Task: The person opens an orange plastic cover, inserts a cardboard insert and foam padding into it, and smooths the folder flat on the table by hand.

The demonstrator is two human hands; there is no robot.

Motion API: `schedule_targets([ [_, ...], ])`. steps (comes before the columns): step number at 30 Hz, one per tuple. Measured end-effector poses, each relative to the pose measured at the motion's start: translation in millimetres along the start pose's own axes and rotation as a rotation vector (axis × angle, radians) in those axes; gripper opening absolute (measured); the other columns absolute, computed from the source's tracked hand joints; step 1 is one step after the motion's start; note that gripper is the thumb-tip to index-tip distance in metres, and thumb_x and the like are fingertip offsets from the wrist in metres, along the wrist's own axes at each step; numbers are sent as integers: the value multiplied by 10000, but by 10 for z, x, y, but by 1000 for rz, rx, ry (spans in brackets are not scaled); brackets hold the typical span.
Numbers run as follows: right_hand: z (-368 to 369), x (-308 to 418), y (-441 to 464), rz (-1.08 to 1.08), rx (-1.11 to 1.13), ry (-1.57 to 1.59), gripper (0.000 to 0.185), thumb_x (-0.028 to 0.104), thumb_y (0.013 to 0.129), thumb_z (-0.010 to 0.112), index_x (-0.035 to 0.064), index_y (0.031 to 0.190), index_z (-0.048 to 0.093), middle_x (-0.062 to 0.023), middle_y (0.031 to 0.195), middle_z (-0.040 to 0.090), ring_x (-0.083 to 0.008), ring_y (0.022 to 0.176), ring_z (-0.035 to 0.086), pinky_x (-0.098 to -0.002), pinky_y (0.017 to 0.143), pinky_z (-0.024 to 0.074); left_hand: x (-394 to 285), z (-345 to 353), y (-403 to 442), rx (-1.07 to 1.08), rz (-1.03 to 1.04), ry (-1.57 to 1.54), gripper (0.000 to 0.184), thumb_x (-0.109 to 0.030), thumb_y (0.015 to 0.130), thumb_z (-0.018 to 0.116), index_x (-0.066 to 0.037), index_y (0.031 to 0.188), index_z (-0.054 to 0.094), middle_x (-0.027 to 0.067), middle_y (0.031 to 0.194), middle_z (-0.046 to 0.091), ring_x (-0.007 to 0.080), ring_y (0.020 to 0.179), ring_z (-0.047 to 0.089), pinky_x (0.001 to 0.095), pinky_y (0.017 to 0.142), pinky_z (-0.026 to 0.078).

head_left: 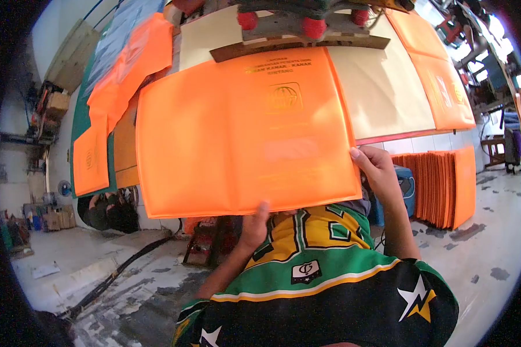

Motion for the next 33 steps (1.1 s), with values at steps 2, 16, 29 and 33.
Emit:
schedule_targets([
  [2,-160,31,3,-8,-123,-167,376,281,1040,596,-59,916,698,12,728,629,-73,687,549,-279,618,442,-286,555,-151,660,41,199,371,-332,1077,516,-20,1206,671,131,1180,696,235,1147,633,399,1016,474],
  [16,635,1310,425,-728,30,-784,312,211,948,677,14,1186,632,-156,1217,649,-332,1164,591,-447,993,459,-1612,307,760,79,552,1397,639,-371,1040,530,-3,1540,379,223,1600,369,371,1501,324,519,1222,255],
  [29,729,878,636,-658,62,-1140,699,501,1016,508,104,1574,369,-103,1641,346,-287,1535,275,-494,1258,185,-1508,124,510,131,503,1281,633,-366,1047,518,-28,1559,362,208,1611,359,361,1506,322,516,1226,242],
  [33,735,879,621,-635,53,-1136,704,511,1020,496,99,1576,365,-96,1645,341,-275,1542,260,-491,1261,172,-1491,126,502,115,528,1306,646,-387,1050,505,-36,1569,348,189,1618,358,344,1508,327,520,1226,233],
])
Point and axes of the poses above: each hand's wrist, its own y-axis towards the middle knuckle, its own z-axis out of the palm, x = y × z, the point moved 8 cm from there along y, towards the middle knuckle
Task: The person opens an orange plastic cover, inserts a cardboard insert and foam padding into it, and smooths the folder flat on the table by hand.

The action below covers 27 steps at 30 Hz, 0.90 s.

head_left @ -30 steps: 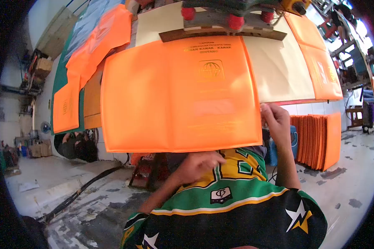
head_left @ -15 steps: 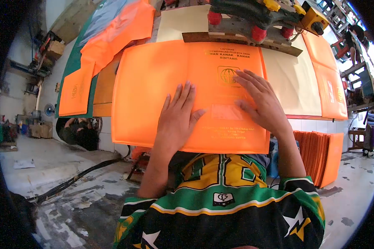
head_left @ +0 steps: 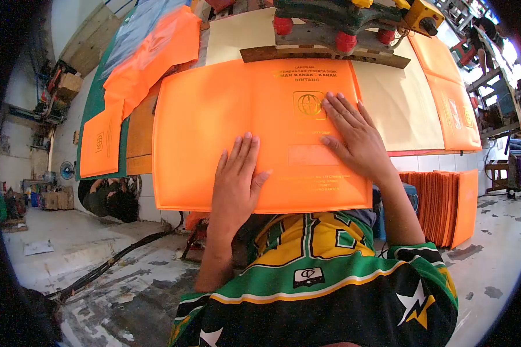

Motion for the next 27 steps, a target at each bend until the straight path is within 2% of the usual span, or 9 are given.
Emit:
schedule_targets([
  [2,12,-6,6,4,5,-20,711,520,1021,485,88,1573,366,-91,1648,336,-268,1544,252,-486,1263,166,-20,3,8,-19,5,20,661,-416,1053,491,-28,1568,347,187,1610,373,337,1501,341,528,1221,236],
  [4,8,4,9,4,0,-14,711,516,1020,490,83,1571,368,-91,1649,335,-267,1544,255,-483,1263,167,-34,31,56,3,1,10,669,-363,1038,529,-52,1588,309,191,1652,286,358,1532,266,553,1234,184],
  [5,0,2,7,8,-7,-7,711,512,1019,495,79,1570,370,-90,1649,334,-265,1543,258,-480,1263,168,-35,50,81,2,1,9,669,-363,1038,529,-52,1588,309,191,1652,286,358,1532,266,553,1234,184],
  [13,-23,-16,-12,5,-38,44,694,479,1009,541,85,1561,392,-94,1633,364,-271,1531,287,-478,1263,174,-167,163,335,-13,37,125,764,-434,1027,531,-20,1598,239,250,1672,154,405,1540,203,586,1228,178],
  [20,-19,-53,-34,0,-64,86,683,465,1003,557,80,1548,411,-100,1626,376,-276,1526,298,-481,1261,183,-241,151,513,16,108,203,800,-511,1029,488,-3,1593,233,261,1668,150,422,1545,172,597,1224,184],
  [25,-30,-69,-35,-1,-81,94,693,481,1003,551,64,1540,415,-108,1622,380,-281,1523,303,-476,1257,197,-140,279,973,167,267,229,789,-537,1037,449,-38,1606,224,233,1675,162,387,1557,160,606,1228,167],
  [27,-25,-96,4,-2,-88,90,700,487,1005,546,54,1538,412,-122,1618,383,-287,1521,306,-475,1255,205,-94,362,1241,152,292,250,780,-536,1040,439,-50,1610,221,221,1677,168,374,1559,158,608,1229,161],
])
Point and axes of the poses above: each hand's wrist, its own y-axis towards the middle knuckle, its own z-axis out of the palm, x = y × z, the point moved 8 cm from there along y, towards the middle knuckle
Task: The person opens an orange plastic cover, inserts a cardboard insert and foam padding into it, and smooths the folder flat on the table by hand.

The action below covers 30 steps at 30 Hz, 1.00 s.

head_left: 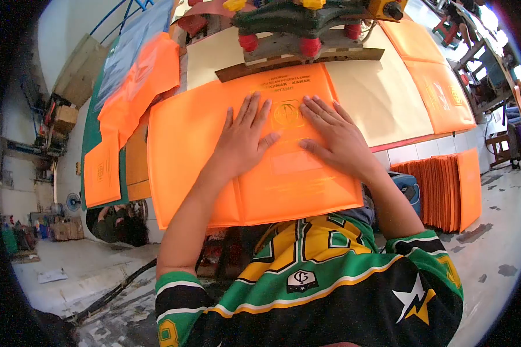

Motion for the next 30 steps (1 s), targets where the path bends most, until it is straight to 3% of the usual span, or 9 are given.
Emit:
schedule_targets([
  [4,74,-147,173,2,-11,-80,739,509,1018,506,-7,1534,384,-181,1611,369,-316,1520,300,-458,1248,226,116,84,386,-19,-12,32,767,-585,1053,349,-85,1620,218,156,1693,166,299,1575,130,577,1251,109],
  [18,205,-486,586,52,-144,-116,818,590,990,489,-56,1489,431,-233,1575,402,-374,1484,347,-440,1230,272,133,29,434,-101,-8,-10,757,-594,1038,378,-87,1593,296,171,1667,248,302,1556,206,574,1242,147],
  [27,113,-397,626,-2,-141,-76,706,532,1002,505,-30,1429,525,-241,1533,458,-413,1464,367,-462,1225,278,152,27,432,-117,-32,-39,758,-623,1023,391,-132,1595,313,136,1671,254,280,1561,197,566,1244,146],
  [29,131,-338,612,-58,-83,-47,588,411,1018,546,-4,1435,539,-224,1508,497,-390,1469,367,-442,1223,288,147,52,444,-122,-27,-33,756,-625,1022,394,-139,1595,315,128,1674,250,278,1560,198,564,1244,148],
  [30,130,-344,608,-55,-81,-51,588,411,1018,546,-4,1435,539,-224,1508,497,-390,1469,367,-442,1223,288,144,49,457,-108,-33,-15,755,-628,1020,396,-147,1597,315,126,1675,246,279,1560,198,567,1242,151],
])
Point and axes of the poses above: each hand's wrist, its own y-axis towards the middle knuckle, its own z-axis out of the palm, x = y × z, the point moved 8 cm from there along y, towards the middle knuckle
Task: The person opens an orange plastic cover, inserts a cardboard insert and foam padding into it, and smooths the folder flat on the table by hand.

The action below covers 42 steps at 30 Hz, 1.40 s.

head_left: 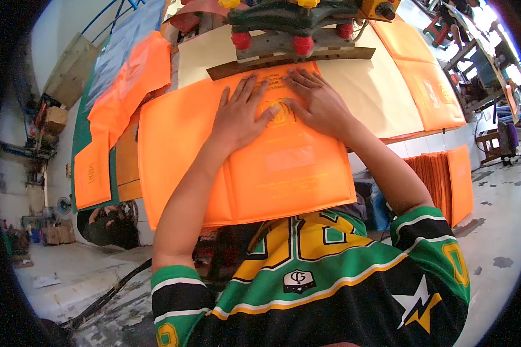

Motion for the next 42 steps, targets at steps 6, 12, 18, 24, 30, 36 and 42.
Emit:
schedule_targets([
  [6,38,-3,16,-23,0,-14,578,405,1018,544,12,1441,528,-225,1532,465,-408,1449,391,-473,1214,297,14,-2,55,16,-9,43,746,-647,1010,405,-196,1599,327,128,1677,237,298,1556,203,579,1233,165],
  [12,76,8,21,0,26,-110,581,419,1040,492,35,1476,488,-233,1550,434,-415,1450,385,-497,1212,291,-21,-17,83,12,-25,23,734,-662,1010,380,-219,1594,346,146,1665,259,326,1542,235,602,1223,174],
  [18,65,33,5,-30,-10,-156,578,418,1056,438,39,1492,460,-240,1559,415,-425,1444,387,-499,1208,292,-42,-6,93,-22,-43,34,721,-650,1012,383,-214,1585,367,165,1648,293,338,1532,259,610,1218,181],
  [24,142,-41,18,-62,-24,-167,585,420,1049,447,35,1489,462,-255,1552,417,-437,1433,395,-495,1204,297,-23,9,148,-25,-58,96,680,-605,1021,398,-207,1573,385,167,1631,317,334,1523,275,610,1212,199],
  [30,73,-32,15,-126,-172,-154,557,425,992,536,38,1391,563,-270,1442,530,-459,1326,510,-542,1144,378,-11,40,153,-38,-75,87,663,-585,1028,391,-200,1568,390,161,1620,331,325,1519,281,610,1217,188],
  [36,-1,17,9,-148,-213,-125,550,425,979,562,39,1371,575,-270,1411,552,-465,1293,535,-534,1132,394,-35,37,120,-60,-72,53,664,-590,1031,375,-203,1571,386,152,1633,319,316,1524,274,609,1224,170],
  [42,89,-3,5,-73,-63,-157,586,422,1030,486,41,1475,482,-235,1523,459,-436,1410,425,-493,1190,322,-59,-13,83,-81,-71,38,657,-572,1026,409,-180,1553,408,156,1626,329,325,1515,294,626,1210,198],
])
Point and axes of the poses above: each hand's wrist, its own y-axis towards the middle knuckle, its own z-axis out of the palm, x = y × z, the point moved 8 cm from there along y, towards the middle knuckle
